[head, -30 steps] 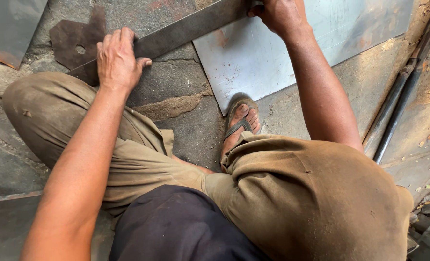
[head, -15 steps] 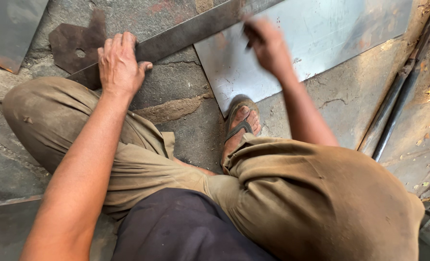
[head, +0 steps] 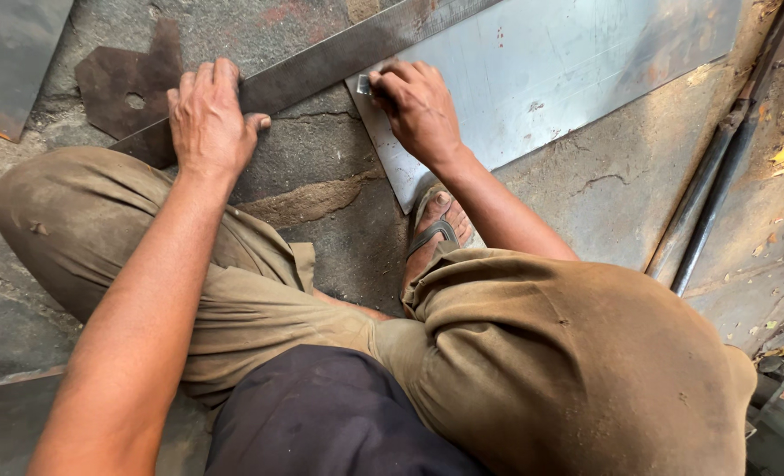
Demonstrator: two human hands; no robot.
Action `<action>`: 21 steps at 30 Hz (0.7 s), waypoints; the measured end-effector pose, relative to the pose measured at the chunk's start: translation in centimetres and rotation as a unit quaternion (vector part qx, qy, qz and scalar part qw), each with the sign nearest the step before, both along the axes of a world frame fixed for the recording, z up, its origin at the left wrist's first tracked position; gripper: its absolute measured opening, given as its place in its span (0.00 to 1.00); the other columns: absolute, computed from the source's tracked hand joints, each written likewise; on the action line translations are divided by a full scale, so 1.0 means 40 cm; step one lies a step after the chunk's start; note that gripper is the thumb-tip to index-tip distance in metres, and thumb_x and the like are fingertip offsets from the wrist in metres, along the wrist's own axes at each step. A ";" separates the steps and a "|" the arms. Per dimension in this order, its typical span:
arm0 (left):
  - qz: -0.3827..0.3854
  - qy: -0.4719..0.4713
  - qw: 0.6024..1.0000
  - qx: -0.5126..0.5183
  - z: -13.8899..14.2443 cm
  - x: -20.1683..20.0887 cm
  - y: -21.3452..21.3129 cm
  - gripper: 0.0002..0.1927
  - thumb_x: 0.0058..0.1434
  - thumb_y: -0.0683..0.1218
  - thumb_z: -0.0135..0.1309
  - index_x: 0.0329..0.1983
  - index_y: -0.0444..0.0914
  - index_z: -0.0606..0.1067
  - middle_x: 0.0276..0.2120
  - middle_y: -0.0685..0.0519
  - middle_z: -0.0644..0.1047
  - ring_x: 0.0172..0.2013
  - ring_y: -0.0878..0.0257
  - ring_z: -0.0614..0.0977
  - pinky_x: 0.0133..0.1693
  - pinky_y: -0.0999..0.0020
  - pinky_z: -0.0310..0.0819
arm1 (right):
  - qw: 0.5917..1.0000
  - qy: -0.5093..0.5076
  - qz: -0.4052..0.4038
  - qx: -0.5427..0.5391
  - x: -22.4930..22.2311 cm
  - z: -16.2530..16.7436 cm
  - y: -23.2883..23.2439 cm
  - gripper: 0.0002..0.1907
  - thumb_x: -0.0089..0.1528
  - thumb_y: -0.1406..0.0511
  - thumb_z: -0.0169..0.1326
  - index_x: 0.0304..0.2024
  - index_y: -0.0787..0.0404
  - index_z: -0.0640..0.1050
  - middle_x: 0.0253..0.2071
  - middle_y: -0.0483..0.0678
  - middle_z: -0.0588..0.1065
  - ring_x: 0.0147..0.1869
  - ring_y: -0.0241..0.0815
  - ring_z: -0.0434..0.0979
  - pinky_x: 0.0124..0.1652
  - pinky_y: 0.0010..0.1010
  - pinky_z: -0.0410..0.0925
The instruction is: The person uses a metal square and a scribing tool to draw straight lines on flat metal sheets. They repeatedly position the square, scribe along its edge, and reposition the tool to mark multiple lines on the sheet.
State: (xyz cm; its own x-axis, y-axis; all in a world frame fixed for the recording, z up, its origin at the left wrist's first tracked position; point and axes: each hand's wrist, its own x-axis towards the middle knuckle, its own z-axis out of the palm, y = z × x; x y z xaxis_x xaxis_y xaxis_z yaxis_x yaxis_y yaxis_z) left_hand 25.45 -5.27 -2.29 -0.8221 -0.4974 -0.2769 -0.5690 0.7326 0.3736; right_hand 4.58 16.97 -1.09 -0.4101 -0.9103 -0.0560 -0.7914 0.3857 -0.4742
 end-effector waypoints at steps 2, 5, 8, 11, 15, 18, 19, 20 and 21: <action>0.002 0.000 1.000 -0.004 0.005 -0.002 0.003 0.33 0.51 0.57 0.75 0.50 0.38 0.71 0.45 0.45 0.76 0.49 0.49 0.76 0.50 0.50 0.67 | 1.000 0.004 -0.004 0.002 0.005 -0.003 -0.004 0.06 0.68 0.64 0.58 0.46 0.58 0.82 0.49 0.46 0.78 0.49 0.46 0.74 0.49 0.38 0.66; 0.002 0.007 1.000 -0.009 0.010 -0.006 0.004 0.32 0.51 0.56 0.75 0.50 0.38 0.71 0.45 0.46 0.77 0.50 0.49 0.76 0.50 0.50 0.67 | 1.000 0.013 -0.005 -0.004 0.006 -0.001 -0.005 0.06 0.67 0.66 0.58 0.46 0.58 0.82 0.48 0.46 0.78 0.51 0.46 0.74 0.50 0.38 0.66; 0.000 0.018 1.000 -0.013 0.014 -0.007 0.004 0.31 0.52 0.56 0.75 0.49 0.39 0.71 0.45 0.46 0.77 0.50 0.49 0.77 0.50 0.50 0.67 | 1.000 0.024 -0.002 -0.006 0.003 -0.001 -0.017 0.06 0.67 0.67 0.57 0.46 0.58 0.82 0.47 0.47 0.78 0.50 0.47 0.74 0.49 0.39 0.66; 0.002 0.015 1.000 -0.012 0.017 -0.003 0.005 0.32 0.51 0.55 0.75 0.49 0.38 0.71 0.45 0.46 0.77 0.49 0.49 0.77 0.49 0.49 0.67 | 0.994 0.070 0.014 0.083 0.004 -0.009 -0.034 0.10 0.65 0.73 0.52 0.46 0.59 0.82 0.46 0.50 0.77 0.48 0.47 0.74 0.48 0.39 0.68; -0.009 0.033 0.999 -0.014 0.017 0.005 0.008 0.30 0.54 0.54 0.76 0.49 0.38 0.71 0.45 0.45 0.76 0.49 0.46 0.76 0.50 0.48 0.67 | 0.985 0.065 0.058 0.150 0.008 -0.018 -0.022 0.07 0.65 0.72 0.51 0.40 0.61 0.81 0.42 0.53 0.78 0.48 0.55 0.75 0.46 0.45 0.67; 0.001 0.031 0.999 -0.018 0.007 -0.004 0.002 0.31 0.51 0.53 0.75 0.49 0.37 0.70 0.44 0.44 0.76 0.48 0.46 0.76 0.48 0.47 0.67 | 0.920 -0.068 0.110 0.371 0.005 -0.009 0.001 0.12 0.73 0.64 0.48 0.42 0.61 0.81 0.44 0.61 0.76 0.47 0.59 0.76 0.48 0.48 0.68; 0.006 0.017 1.000 -0.008 0.004 -0.006 0.001 0.31 0.50 0.53 0.75 0.48 0.37 0.70 0.44 0.44 0.76 0.47 0.47 0.76 0.48 0.48 0.67 | 0.951 -0.068 0.089 0.287 0.002 -0.003 0.006 0.10 0.71 0.65 0.51 0.42 0.61 0.81 0.43 0.59 0.76 0.47 0.58 0.75 0.48 0.47 0.67; 0.012 0.004 1.000 0.003 0.000 -0.011 -0.001 0.31 0.49 0.53 0.75 0.48 0.37 0.70 0.43 0.44 0.76 0.47 0.48 0.77 0.48 0.48 0.67 | 0.975 -0.067 0.069 0.202 -0.001 0.005 0.010 0.07 0.69 0.65 0.54 0.42 0.60 0.82 0.43 0.58 0.77 0.47 0.57 0.75 0.47 0.46 0.67; 0.014 0.011 1.000 -0.001 -0.002 -0.013 -0.003 0.31 0.51 0.53 0.75 0.48 0.37 0.70 0.44 0.45 0.76 0.48 0.48 0.77 0.48 0.49 0.67 | 0.990 -0.068 0.056 0.114 -0.004 0.012 0.009 0.06 0.67 0.65 0.57 0.42 0.60 0.82 0.42 0.56 0.77 0.47 0.56 0.75 0.47 0.45 0.67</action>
